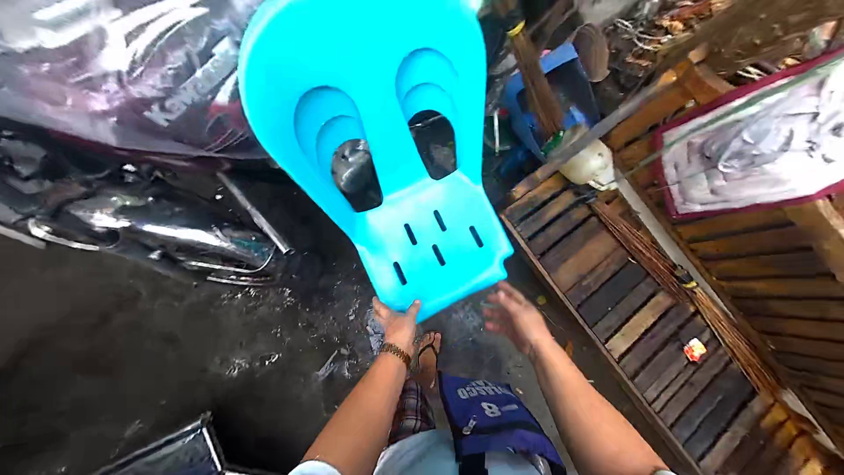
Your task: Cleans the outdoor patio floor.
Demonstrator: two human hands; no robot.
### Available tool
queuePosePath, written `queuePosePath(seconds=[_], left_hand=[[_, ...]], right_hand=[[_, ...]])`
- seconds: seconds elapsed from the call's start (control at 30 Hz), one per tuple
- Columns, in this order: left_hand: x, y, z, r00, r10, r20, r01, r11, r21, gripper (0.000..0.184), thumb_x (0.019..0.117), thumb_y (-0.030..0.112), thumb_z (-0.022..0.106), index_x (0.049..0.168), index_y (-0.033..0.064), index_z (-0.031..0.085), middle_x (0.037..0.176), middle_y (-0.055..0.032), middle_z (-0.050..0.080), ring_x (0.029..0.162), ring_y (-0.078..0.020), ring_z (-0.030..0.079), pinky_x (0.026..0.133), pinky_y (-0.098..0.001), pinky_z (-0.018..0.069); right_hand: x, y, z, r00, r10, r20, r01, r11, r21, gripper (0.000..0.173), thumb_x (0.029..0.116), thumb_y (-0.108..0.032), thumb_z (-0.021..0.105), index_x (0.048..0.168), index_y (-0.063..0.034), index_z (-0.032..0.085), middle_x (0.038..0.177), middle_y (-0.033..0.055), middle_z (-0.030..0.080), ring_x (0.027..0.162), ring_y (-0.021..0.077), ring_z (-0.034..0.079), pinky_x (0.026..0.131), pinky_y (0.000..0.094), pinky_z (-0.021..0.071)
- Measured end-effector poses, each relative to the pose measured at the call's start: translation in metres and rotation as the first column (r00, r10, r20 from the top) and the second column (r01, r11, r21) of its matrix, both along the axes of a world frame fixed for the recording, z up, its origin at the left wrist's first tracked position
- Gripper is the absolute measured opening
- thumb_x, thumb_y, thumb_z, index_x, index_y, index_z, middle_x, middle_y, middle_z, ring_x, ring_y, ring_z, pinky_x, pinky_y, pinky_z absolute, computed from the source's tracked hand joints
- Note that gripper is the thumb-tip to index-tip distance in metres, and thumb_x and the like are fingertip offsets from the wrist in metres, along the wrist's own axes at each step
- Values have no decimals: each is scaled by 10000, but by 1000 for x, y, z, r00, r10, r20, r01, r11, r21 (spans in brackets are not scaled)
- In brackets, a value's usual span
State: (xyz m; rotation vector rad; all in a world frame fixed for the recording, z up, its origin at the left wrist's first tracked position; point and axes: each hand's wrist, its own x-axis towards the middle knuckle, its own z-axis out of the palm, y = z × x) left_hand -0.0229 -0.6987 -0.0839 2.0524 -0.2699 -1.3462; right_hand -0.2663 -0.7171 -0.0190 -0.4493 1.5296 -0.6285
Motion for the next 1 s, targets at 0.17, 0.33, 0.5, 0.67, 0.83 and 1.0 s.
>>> queuePosePath(seconds=[0.17, 0.33, 0.5, 0.67, 0.83, 1.0], left_hand=[[-45, 2, 8, 773, 383, -506, -242, 915, 323, 708, 1031, 412, 581, 1574, 97, 255, 1557, -245, 383, 1288, -402, 548, 974, -532, 542], [-94, -32, -15, 741, 344, -577, -133, 917, 377, 722, 1052, 495, 497, 1554, 29, 268, 1468, -277, 475, 1198, -379, 616, 965, -474, 559], [-141, -66, 10, 658, -749, 77, 753, 656, -56, 390, 949, 162, 707, 1321, 64, 638, 1321, -180, 594, 1142, -249, 618, 960, -393, 538], [-181, -149, -5, 237, -860, 452, 892, 377, 249, 1216, 698, 447, 928, 1648, 277, 189, 1708, -232, -4, 1533, -552, 2, 1148, -781, 132], [-206, -170, -53, 330, -846, 420, 785, 492, 376, 1516, 585, 637, 913, 1661, 191, -57, 1693, -225, -167, 1531, -548, -90, 1099, -847, 92], [-206, -164, -61, 284, -806, 520, 768, 516, 380, 1443, 639, 661, 841, 1658, 114, -22, 1700, -251, -73, 1533, -555, -36, 1098, -840, 100]], right_hand=[[-57, 93, -14, 976, 168, -139, -132, 962, 240, 529, 1064, -325, 565, 1548, -147, 445, 1355, 186, 634, 1094, 330, 700, 905, 509, 594], [-88, 125, -38, 987, -46, -151, 92, 944, 315, 508, 1074, -308, 554, 1538, -131, 448, 1320, 178, 649, 1066, 311, 703, 882, 484, 592], [-125, 110, -61, 990, -30, -141, 71, 953, 296, 491, 1077, -311, 537, 1528, -132, 459, 1279, 160, 668, 996, 277, 714, 842, 450, 601], [-191, 33, -89, 978, -185, -92, 203, 942, 268, 454, 1093, -304, 498, 1509, -124, 468, 1248, 144, 671, 983, 259, 713, 812, 424, 607], [-281, -82, -164, 959, -268, -91, 281, 935, 216, 447, 1107, -327, 475, 1488, -95, 482, 1259, 154, 672, 995, 262, 714, 829, 412, 602], [-366, -216, -231, 967, -234, -99, 242, 967, 76, 495, 1104, -370, 450, 1538, -133, 426, 1308, 156, 656, 1021, 268, 711, 840, 436, 602]])
